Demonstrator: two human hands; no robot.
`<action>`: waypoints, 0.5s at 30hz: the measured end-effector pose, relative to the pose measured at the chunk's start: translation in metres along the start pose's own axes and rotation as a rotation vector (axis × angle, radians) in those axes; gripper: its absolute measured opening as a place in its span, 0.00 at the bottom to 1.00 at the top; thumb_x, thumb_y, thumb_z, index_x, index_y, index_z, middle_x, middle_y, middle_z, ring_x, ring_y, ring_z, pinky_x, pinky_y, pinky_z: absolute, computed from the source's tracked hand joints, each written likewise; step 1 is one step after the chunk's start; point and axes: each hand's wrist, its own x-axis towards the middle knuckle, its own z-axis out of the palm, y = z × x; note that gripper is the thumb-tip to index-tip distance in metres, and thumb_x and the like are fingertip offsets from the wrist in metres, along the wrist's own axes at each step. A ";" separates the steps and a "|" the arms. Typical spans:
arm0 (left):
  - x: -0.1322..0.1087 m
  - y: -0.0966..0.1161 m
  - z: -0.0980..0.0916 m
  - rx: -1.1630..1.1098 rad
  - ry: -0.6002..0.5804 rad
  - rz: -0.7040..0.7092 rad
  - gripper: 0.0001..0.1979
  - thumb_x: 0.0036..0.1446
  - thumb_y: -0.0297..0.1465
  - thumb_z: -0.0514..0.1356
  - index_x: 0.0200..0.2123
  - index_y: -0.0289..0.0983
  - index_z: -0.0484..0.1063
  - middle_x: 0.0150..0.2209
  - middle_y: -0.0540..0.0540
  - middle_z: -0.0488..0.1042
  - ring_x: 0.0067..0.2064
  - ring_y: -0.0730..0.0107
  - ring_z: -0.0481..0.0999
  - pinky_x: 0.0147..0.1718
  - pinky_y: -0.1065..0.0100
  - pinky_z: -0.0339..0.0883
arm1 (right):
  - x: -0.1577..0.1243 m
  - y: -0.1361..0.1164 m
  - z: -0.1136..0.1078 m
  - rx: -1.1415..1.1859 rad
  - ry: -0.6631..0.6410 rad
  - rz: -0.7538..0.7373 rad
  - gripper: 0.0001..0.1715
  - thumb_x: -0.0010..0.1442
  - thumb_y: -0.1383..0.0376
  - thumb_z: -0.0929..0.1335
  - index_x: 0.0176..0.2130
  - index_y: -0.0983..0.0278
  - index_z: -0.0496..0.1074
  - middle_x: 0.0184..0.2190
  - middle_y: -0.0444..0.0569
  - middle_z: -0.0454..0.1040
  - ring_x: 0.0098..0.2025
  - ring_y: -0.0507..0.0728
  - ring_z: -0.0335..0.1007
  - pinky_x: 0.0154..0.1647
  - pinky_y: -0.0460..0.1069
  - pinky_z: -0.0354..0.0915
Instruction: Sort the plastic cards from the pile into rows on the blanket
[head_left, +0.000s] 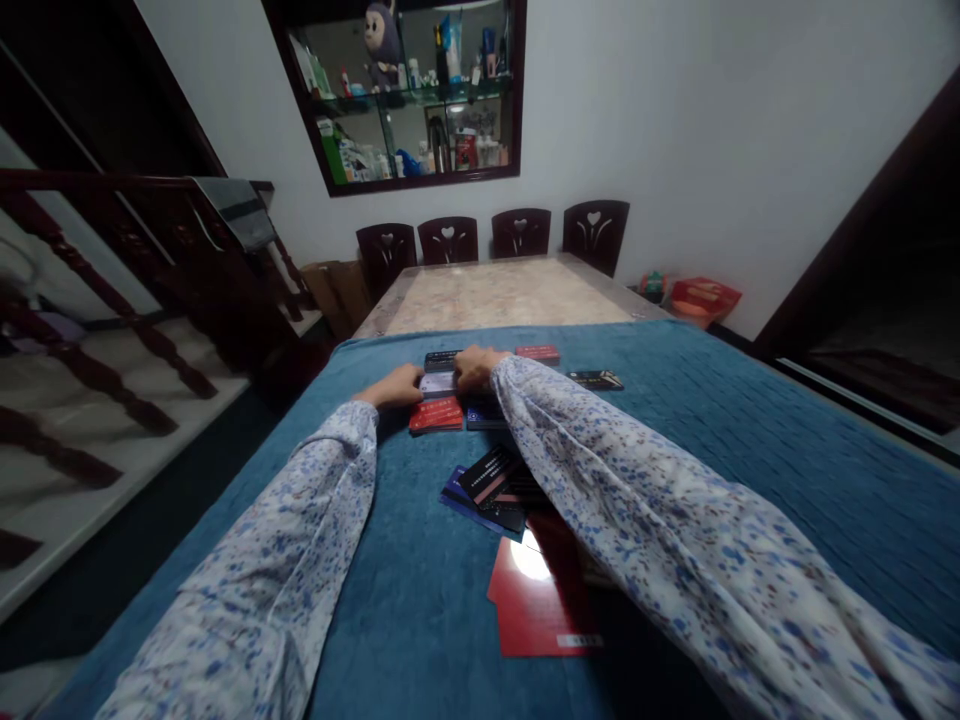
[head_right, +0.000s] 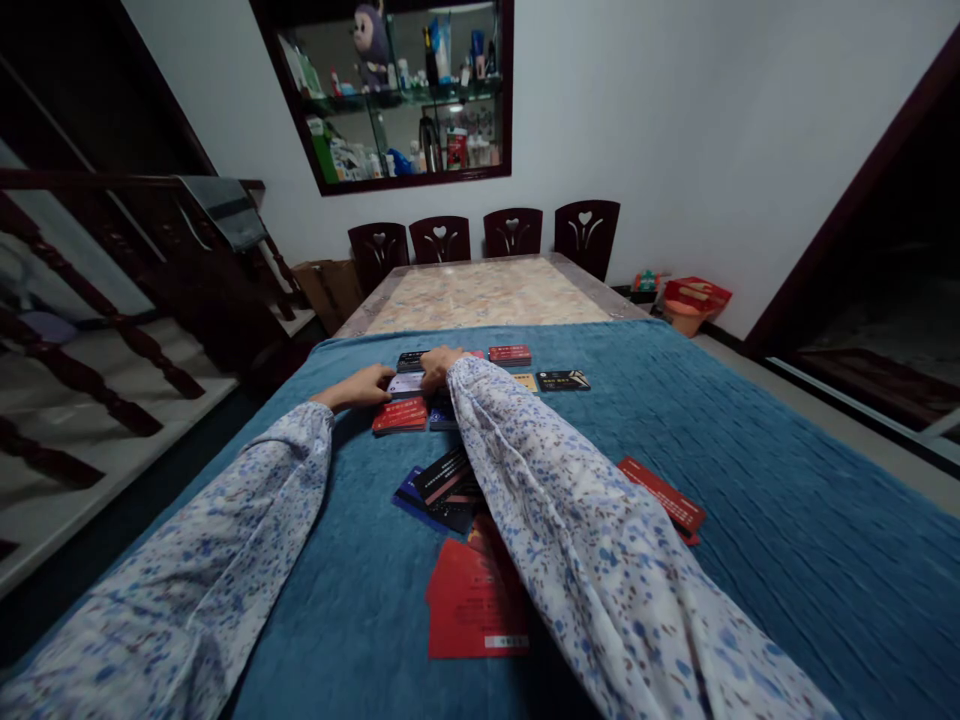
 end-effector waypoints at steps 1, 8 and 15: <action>0.000 -0.001 0.000 -0.004 0.005 0.003 0.12 0.39 0.25 0.58 0.31 0.34 0.75 0.26 0.49 0.75 0.31 0.65 0.73 0.31 0.71 0.66 | 0.000 0.000 0.000 -0.007 -0.007 -0.004 0.22 0.48 0.61 0.77 0.45 0.62 0.83 0.43 0.55 0.83 0.45 0.64 0.79 0.45 0.52 0.73; -0.004 -0.005 0.002 -0.012 0.017 0.024 0.12 0.40 0.25 0.57 0.32 0.34 0.74 0.26 0.49 0.74 0.31 0.66 0.73 0.30 0.71 0.66 | -0.001 0.004 -0.001 -0.044 -0.035 -0.046 0.22 0.50 0.59 0.77 0.45 0.64 0.82 0.47 0.57 0.81 0.50 0.65 0.76 0.49 0.54 0.71; -0.016 -0.005 0.001 0.036 0.181 -0.015 0.14 0.44 0.25 0.60 0.38 0.33 0.77 0.38 0.43 0.78 0.38 0.63 0.76 0.42 0.67 0.72 | -0.004 0.017 0.000 -0.083 0.016 -0.105 0.20 0.56 0.58 0.73 0.48 0.61 0.80 0.52 0.56 0.79 0.59 0.69 0.67 0.56 0.61 0.65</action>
